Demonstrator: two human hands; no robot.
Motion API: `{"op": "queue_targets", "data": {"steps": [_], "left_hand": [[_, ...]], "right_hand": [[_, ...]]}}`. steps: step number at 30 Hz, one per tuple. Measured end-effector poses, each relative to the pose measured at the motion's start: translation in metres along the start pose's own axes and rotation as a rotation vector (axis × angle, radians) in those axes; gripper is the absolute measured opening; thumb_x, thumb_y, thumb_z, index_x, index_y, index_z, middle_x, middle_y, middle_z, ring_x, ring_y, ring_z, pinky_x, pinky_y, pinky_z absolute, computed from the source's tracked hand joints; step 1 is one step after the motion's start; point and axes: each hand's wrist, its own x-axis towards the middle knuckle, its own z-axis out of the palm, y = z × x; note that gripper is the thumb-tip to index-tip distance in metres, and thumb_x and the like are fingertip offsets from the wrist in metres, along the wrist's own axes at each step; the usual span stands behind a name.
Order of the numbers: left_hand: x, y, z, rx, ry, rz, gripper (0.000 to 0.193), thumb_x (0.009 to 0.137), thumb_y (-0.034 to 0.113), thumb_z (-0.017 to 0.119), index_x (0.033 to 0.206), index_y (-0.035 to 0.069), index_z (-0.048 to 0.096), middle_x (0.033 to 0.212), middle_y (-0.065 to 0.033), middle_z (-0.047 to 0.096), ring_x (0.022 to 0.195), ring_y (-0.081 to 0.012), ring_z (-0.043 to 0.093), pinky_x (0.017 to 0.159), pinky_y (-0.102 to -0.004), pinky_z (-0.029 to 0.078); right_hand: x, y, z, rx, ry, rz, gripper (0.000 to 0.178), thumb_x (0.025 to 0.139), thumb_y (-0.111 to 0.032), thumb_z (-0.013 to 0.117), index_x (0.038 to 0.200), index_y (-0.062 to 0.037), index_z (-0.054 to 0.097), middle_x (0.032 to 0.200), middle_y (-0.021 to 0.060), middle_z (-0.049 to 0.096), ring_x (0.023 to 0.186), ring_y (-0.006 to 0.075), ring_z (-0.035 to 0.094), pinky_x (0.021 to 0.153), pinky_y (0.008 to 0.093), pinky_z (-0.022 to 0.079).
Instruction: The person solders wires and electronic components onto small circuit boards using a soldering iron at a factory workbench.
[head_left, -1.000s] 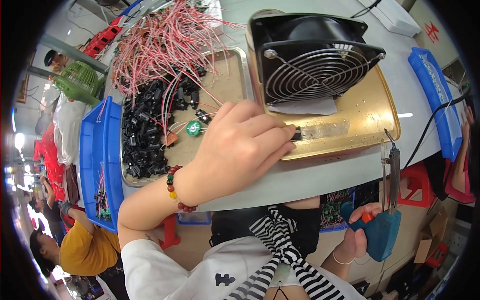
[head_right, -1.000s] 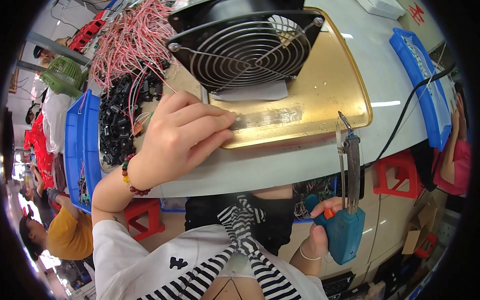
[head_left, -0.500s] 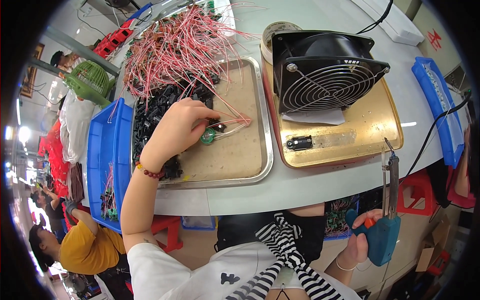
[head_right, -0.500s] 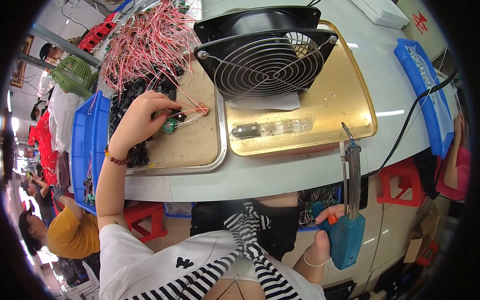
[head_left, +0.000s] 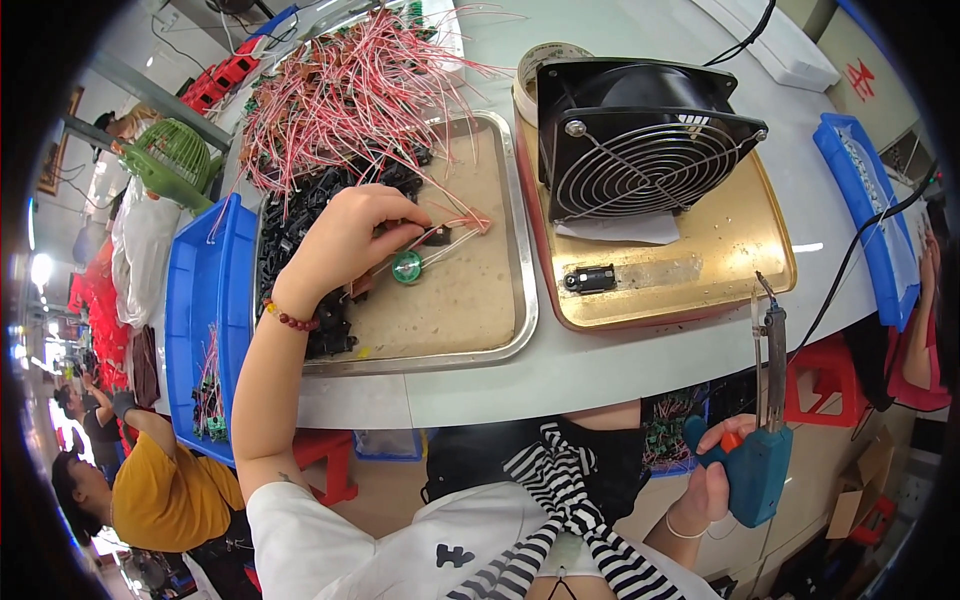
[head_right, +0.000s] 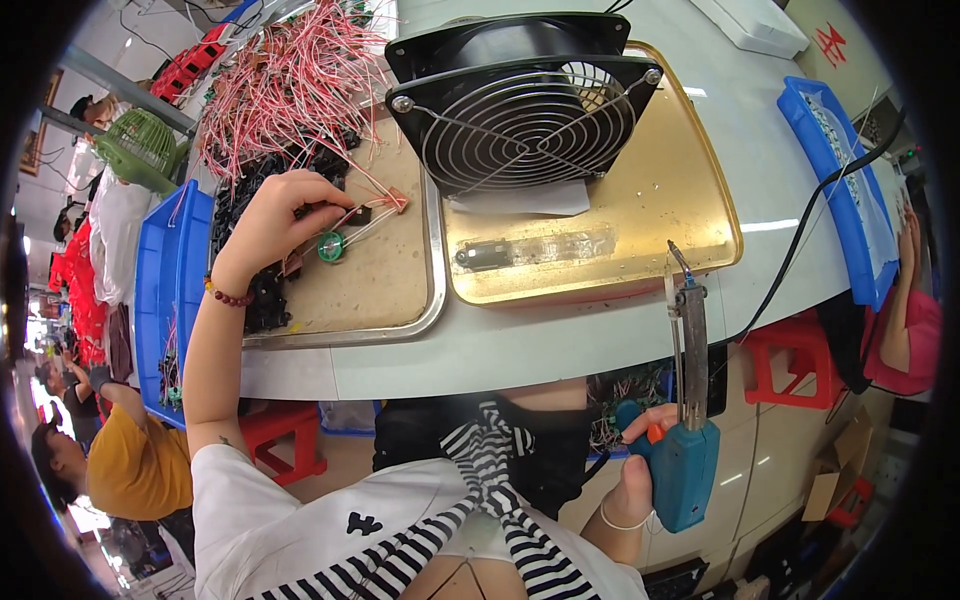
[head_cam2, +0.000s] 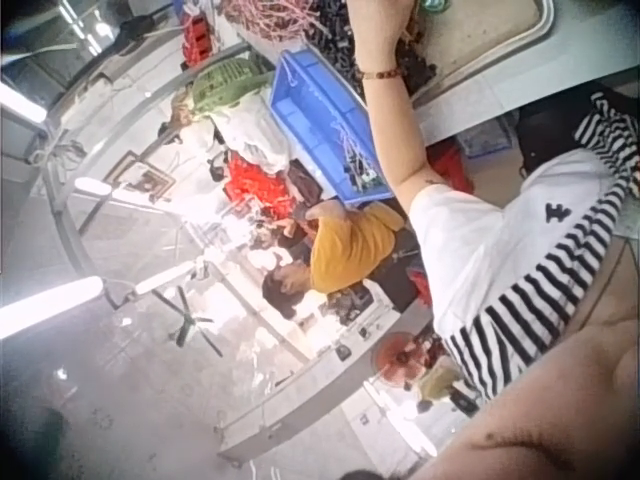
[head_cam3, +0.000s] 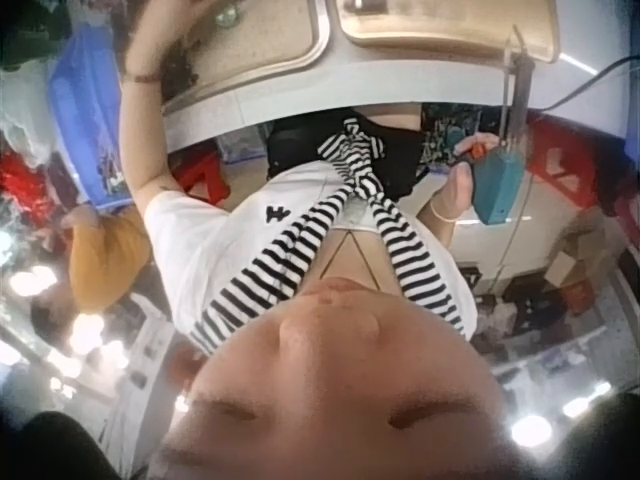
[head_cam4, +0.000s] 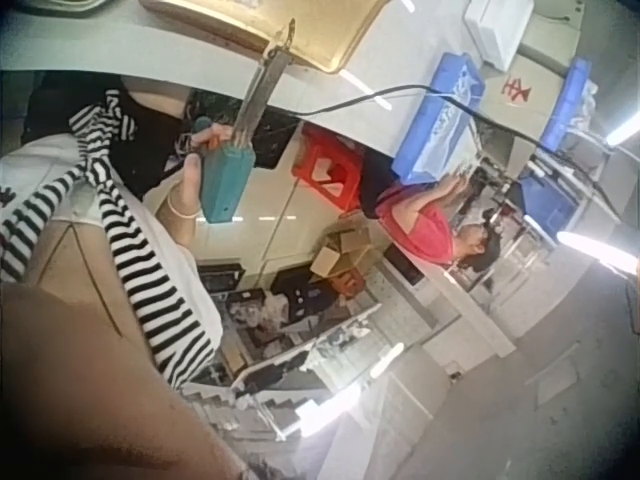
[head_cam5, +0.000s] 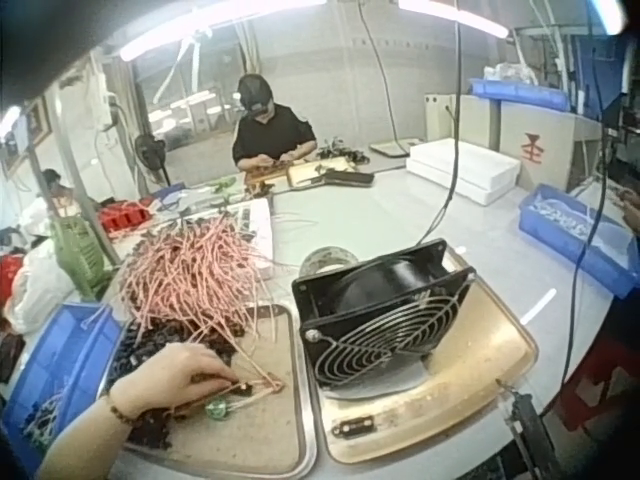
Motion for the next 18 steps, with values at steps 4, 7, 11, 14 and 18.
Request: {"op": "queue_targets", "data": {"steps": [4,7,11,14,18], "left_hand": [[0.000,0.003,0.002,-0.020,0.015,0.023,0.016,0.076,0.006,0.065,0.091,0.004,0.069,0.077,-0.0111,0.064,0.073,-0.0265,0.059,0.070,-0.0352,0.048],[0.001,0.001,0.002,-0.039,0.006,0.028,0.017,0.076,0.006,0.064,0.092,0.004,0.069,0.078,-0.0109,0.063,0.075,-0.0267,0.059,0.071,-0.0357,0.047],[0.002,-0.003,0.003,0.087,0.039,0.044,0.018,0.077,0.005,0.063,0.094,0.004,0.068,0.076,-0.0107,0.062,0.075,-0.0261,0.060,0.071,-0.0352,0.048],[0.003,-0.004,0.004,0.016,0.034,0.045,0.018,0.076,0.006,0.063,0.093,0.004,0.068,0.078,-0.0106,0.061,0.074,-0.0259,0.059,0.070,-0.0349,0.048],[0.001,0.011,0.007,-0.114,-0.013,-0.110,0.016,0.076,0.006,0.064,0.091,0.005,0.068,0.080,-0.0104,0.060,0.073,-0.0259,0.059,0.068,-0.0351,0.048]], "right_hand": [[-0.002,-0.004,-0.001,0.005,-0.011,-0.008,0.049,0.065,-0.016,0.060,0.109,0.0030,0.049,0.096,0.0155,0.050,0.064,0.0177,0.050,0.056,0.0249,0.040],[-0.002,-0.004,-0.001,-0.010,0.017,0.009,0.049,0.065,-0.016,0.060,0.109,0.0029,0.049,0.096,0.0156,0.050,0.064,0.0176,0.050,0.056,0.0248,0.040],[-0.001,-0.001,-0.003,0.005,0.002,0.001,0.049,0.065,-0.017,0.060,0.109,0.0026,0.049,0.096,0.0153,0.050,0.065,0.0176,0.050,0.056,0.0247,0.040],[-0.001,-0.002,-0.004,0.018,-0.009,-0.004,0.050,0.064,-0.016,0.060,0.109,0.0026,0.049,0.096,0.0153,0.050,0.065,0.0178,0.050,0.056,0.0246,0.040],[-0.002,-0.001,-0.004,0.016,0.004,-0.001,0.049,0.064,-0.015,0.059,0.109,0.0031,0.050,0.096,0.0157,0.050,0.065,0.0180,0.050,0.056,0.0245,0.040]]}}
